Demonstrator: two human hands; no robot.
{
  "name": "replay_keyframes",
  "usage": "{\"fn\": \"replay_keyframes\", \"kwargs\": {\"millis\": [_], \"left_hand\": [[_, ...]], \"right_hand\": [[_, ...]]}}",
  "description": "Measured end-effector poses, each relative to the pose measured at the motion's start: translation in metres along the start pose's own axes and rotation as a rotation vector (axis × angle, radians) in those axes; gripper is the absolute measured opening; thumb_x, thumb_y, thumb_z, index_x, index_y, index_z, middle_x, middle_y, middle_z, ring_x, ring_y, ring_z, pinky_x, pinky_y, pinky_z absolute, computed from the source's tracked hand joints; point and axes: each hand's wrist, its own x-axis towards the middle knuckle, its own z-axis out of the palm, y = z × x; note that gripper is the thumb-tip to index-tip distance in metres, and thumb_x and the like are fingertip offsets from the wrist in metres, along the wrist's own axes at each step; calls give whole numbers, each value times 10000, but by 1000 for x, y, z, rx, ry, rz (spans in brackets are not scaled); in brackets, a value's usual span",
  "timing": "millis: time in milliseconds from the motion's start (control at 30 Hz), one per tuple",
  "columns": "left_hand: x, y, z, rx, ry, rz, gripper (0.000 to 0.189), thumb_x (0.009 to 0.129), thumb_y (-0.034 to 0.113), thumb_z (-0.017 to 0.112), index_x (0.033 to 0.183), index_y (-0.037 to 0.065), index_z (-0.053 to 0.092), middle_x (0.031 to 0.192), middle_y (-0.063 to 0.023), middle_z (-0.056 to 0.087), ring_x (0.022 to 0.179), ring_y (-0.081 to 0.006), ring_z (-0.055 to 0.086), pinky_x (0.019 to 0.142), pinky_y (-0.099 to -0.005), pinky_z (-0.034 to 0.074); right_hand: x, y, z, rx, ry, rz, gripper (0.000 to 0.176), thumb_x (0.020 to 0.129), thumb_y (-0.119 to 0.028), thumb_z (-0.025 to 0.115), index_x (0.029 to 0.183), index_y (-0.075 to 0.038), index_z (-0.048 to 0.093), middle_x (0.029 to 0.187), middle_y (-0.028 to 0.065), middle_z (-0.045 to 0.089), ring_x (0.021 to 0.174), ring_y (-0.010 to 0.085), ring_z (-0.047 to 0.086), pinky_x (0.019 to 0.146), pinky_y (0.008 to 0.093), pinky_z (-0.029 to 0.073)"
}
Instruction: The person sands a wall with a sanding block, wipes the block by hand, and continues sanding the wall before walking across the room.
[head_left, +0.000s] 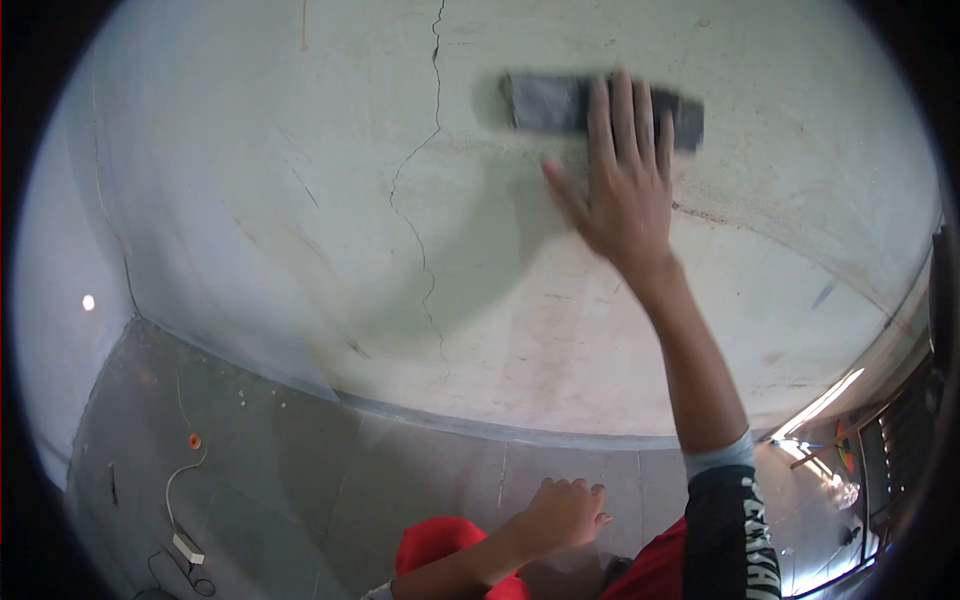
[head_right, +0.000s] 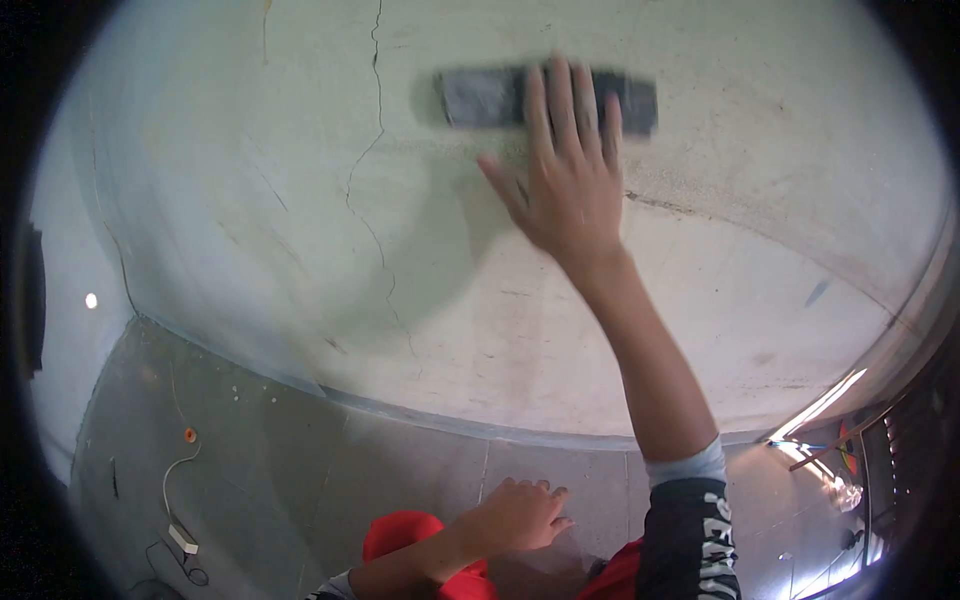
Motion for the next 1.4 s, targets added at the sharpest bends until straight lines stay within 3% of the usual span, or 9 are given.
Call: {"fn": "replay_keyframes", "kwargs": {"millis": [133,200,333,667,933,1000,1033,1133,1400], "left_hand": [[6,-2,-3,27,-44,-44,514,1010,458,525,1250,7,585,1116,-255,673,1041,-423,683,910,-549,518],[5,-1,-2,29,-41,-47,513,1010,456,525,1251,7,586,1114,-254,674,1038,-421,686,904,-548,521],[-1,4,-3,36,5,-36,520,1011,460,521,1263,9,581,1121,-254,672,1042,-419,684,908,-553,516],[-12,6,-5,10,5,-24,528,1005,465,533,1257,3,574,1146,-249,658,1057,-425,667,937,-566,493],[1,-1,-5,37,-28,-32,524,1017,460,510,1265,3,574,1149,-261,666,1040,-424,687,905,-553,525],[4,-6,-7,39,-45,-36,525,1019,461,505,1267,2,574,1151,-263,666,1047,-425,686,904,-550,529],[5,-8,-8,41,-31,-45,528,1019,462,505,1271,4,573,1145,-262,668,1046,-426,686,903,-551,529],[1,-8,-11,29,-17,-44,529,1015,466,510,1269,6,575,1131,-261,670,1036,-427,687,898,-552,528],[-12,-6,0,-6,86,51,514,1002,469,532,1223,8,589,1076,-258,676,982,-425,691,879,-552,526]], "right_hand": [[77,3,1,6,111,-35,849,993,-581,482,1584,-13,261,1650,201,248,1543,363,198,1236,551,141],[75,-4,-5,-6,109,-13,730,1022,-426,500,1519,80,328,1598,283,300,1531,375,219,1257,507,153],[20,-6,10,20,127,-4,796,973,-535,557,1532,2,376,1612,205,330,1510,367,281,1225,538,201],[-69,2,1,-9,30,-10,469,943,-230,664,1393,-113,600,1509,74,528,1440,238,445,1190,490,302],[79,35,0,-49,350,-101,351,944,-139,656,1292,-102,687,1389,112,632,1347,279,558,1117,494,404],[105,25,-8,-119,187,-25,493,989,-232,584,1392,47,536,1495,223,500,1448,347,412,1214,505,276],[103,15,-10,-146,324,-31,345,935,-89,620,1262,17,651,1386,169,621,1355,321,534,1161,485,370],[70,23,8,-64,389,-56,363,938,-113,646,1299,-94,683,1394,112,628,1346,289,558,1132,505,389],[-76,-9,16,-20,164,-10,372,884,-73,648,1251,-85,709,1396,101,632,1358,269,549,1145,514,377]]}}
